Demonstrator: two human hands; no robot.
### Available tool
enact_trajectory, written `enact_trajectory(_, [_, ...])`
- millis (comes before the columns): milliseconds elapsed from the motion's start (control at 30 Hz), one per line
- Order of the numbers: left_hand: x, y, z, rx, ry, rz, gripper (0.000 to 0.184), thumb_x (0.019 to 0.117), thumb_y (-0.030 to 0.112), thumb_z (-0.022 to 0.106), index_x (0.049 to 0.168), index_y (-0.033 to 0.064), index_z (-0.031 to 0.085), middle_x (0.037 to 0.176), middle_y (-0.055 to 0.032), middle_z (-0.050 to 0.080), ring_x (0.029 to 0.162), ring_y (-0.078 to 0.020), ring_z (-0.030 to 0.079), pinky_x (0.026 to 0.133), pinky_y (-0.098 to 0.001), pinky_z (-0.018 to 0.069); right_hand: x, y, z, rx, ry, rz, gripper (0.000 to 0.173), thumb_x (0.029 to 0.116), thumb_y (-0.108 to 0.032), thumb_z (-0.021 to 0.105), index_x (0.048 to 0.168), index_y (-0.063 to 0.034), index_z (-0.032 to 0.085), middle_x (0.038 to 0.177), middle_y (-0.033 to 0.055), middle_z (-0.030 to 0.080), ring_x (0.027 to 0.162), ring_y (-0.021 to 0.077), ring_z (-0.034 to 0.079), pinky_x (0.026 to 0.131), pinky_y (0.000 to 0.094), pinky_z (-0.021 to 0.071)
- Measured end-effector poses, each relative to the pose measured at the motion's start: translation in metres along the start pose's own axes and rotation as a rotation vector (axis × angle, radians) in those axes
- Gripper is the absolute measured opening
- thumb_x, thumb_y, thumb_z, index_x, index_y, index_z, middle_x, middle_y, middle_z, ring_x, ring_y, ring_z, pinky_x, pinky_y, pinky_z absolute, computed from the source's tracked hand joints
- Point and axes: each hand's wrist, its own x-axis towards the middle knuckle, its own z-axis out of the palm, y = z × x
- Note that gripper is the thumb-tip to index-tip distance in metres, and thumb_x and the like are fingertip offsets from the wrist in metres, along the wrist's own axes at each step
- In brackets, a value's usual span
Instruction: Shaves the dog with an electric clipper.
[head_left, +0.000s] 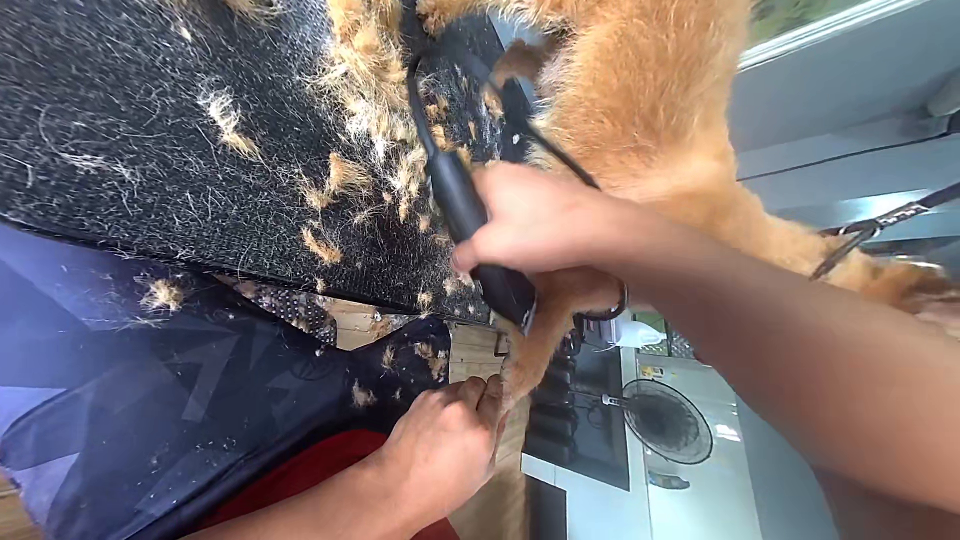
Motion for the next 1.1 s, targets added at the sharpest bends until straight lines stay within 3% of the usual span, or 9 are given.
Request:
enact_trajectory(133, [0.0, 0.003, 0.0, 0.05, 0.013, 0.045, 0.032, 0.1033, 0.026, 0.053, 0.113, 0.0019, 0.072, 0.09, -0.0081, 0.071, 0.074, -0.0183, 0.071, 0.063, -0.03, 0.0599, 0.001, -0.008, -0.01, -0.19, 0.126, 0.053, 0.036, 0.0758, -0.041, 0.077, 0.092, -0.014, 0.06, 0.075, 0.0048, 0.059, 0.071, 0.025, 0.062, 0.057, 0.049, 0.0476])
enact_trajectory(200, [-0.001, 0.003, -0.002, 0.071, 0.01, 0.06, 0.031, 0.1022, 0.024, 0.054, 0.115, 0.0017, 0.071, 0.09, -0.0083, 0.071, 0.073, -0.0187, 0.071, 0.062, -0.0298, 0.0593, 0.0, -0.011, 0.001, -0.222, 0.026, 0.075, 0.032, 0.0752, -0.038, 0.077, 0.084, -0.0125, 0.061, 0.07, 0.0065, 0.058, 0.067, 0.0266, 0.061, 0.053, 0.0499, 0.046])
enact_trajectory(300, [-0.001, 0.002, -0.003, 0.08, 0.032, 0.056, 0.031, 0.1012, 0.023, 0.055, 0.116, 0.0016, 0.071, 0.09, -0.0084, 0.071, 0.073, -0.0189, 0.071, 0.061, -0.0297, 0.059, -0.004, -0.018, 0.015, -0.225, -0.139, 0.067, 0.031, 0.0806, -0.04, 0.076, 0.088, -0.0134, 0.062, 0.072, 0.0046, 0.058, 0.068, 0.0239, 0.061, 0.056, 0.0473, 0.0476])
enact_trajectory(400, [-0.003, 0.002, -0.004, 0.077, 0.094, 0.03, 0.032, 0.1039, 0.027, 0.054, 0.112, 0.0016, 0.072, 0.085, -0.0076, 0.071, 0.071, -0.0181, 0.071, 0.06, -0.0293, 0.059, -0.005, -0.011, 0.02, 0.019, -0.199, 0.078, 0.031, 0.0826, -0.039, 0.078, 0.092, -0.012, 0.064, 0.065, 0.0051, 0.063, 0.05, 0.018, 0.061, 0.044, 0.0386, 0.0518])
enact_trajectory(467, [-0.002, 0.002, -0.006, 0.066, 0.141, 0.016, 0.034, 0.104, 0.029, 0.055, 0.11, 0.0009, 0.073, 0.084, -0.0074, 0.072, 0.069, -0.017, 0.071, 0.06, -0.0285, 0.0589, -0.008, -0.002, 0.012, 0.223, -0.09, 0.054, 0.034, 0.0819, -0.038, 0.08, 0.097, -0.0114, 0.066, 0.067, 0.0065, 0.067, 0.048, 0.0183, 0.063, 0.043, 0.0393, 0.055])
enact_trajectory(600, [0.001, 0.002, -0.01, 0.046, 0.172, -0.018, 0.031, 0.1023, 0.028, 0.057, 0.107, 0.002, 0.074, 0.083, -0.0063, 0.071, 0.067, -0.0152, 0.069, 0.059, -0.0272, 0.0581, -0.021, -0.002, -0.013, -0.066, 0.265, -0.025, 0.039, 0.0714, -0.043, 0.076, 0.098, -0.0211, 0.06, 0.077, -0.0022, 0.061, 0.072, 0.0173, 0.064, 0.057, 0.0445, 0.0498])
enact_trajectory(800, [0.001, 0.0, -0.006, 0.024, 0.167, -0.049, 0.03, 0.0999, 0.028, 0.058, 0.105, 0.0036, 0.075, 0.082, -0.0055, 0.072, 0.067, -0.0141, 0.07, 0.06, -0.0272, 0.0586, -0.024, -0.006, 0.011, -0.013, 0.012, -0.068, 0.032, 0.0787, -0.043, 0.079, 0.095, -0.0191, 0.064, 0.07, -0.0022, 0.061, 0.063, 0.0156, 0.062, 0.052, 0.042, 0.0508])
enact_trajectory(967, [0.004, -0.005, -0.009, -0.003, 0.198, -0.078, 0.031, 0.1009, 0.03, 0.059, 0.099, 0.0046, 0.075, 0.078, -0.0034, 0.07, 0.063, -0.0108, 0.066, 0.058, -0.0255, 0.0574, -0.047, 0.014, -0.013, 0.131, 0.414, -0.05, 0.046, 0.0743, -0.046, 0.079, 0.109, -0.024, 0.059, 0.082, -0.0089, 0.066, 0.073, 0.0061, 0.067, 0.058, 0.0349, 0.0581])
enact_trajectory(1100, [0.006, -0.005, -0.006, 0.005, 0.175, -0.095, 0.032, 0.1, 0.032, 0.06, 0.1, 0.0045, 0.076, 0.081, -0.0046, 0.072, 0.066, -0.0106, 0.068, 0.061, -0.026, 0.0591, -0.053, 0.006, 0.006, 0.083, 0.25, -0.102, 0.044, 0.0754, -0.039, 0.082, 0.108, -0.018, 0.059, 0.078, -0.0023, 0.062, 0.07, 0.0156, 0.064, 0.056, 0.0429, 0.0538])
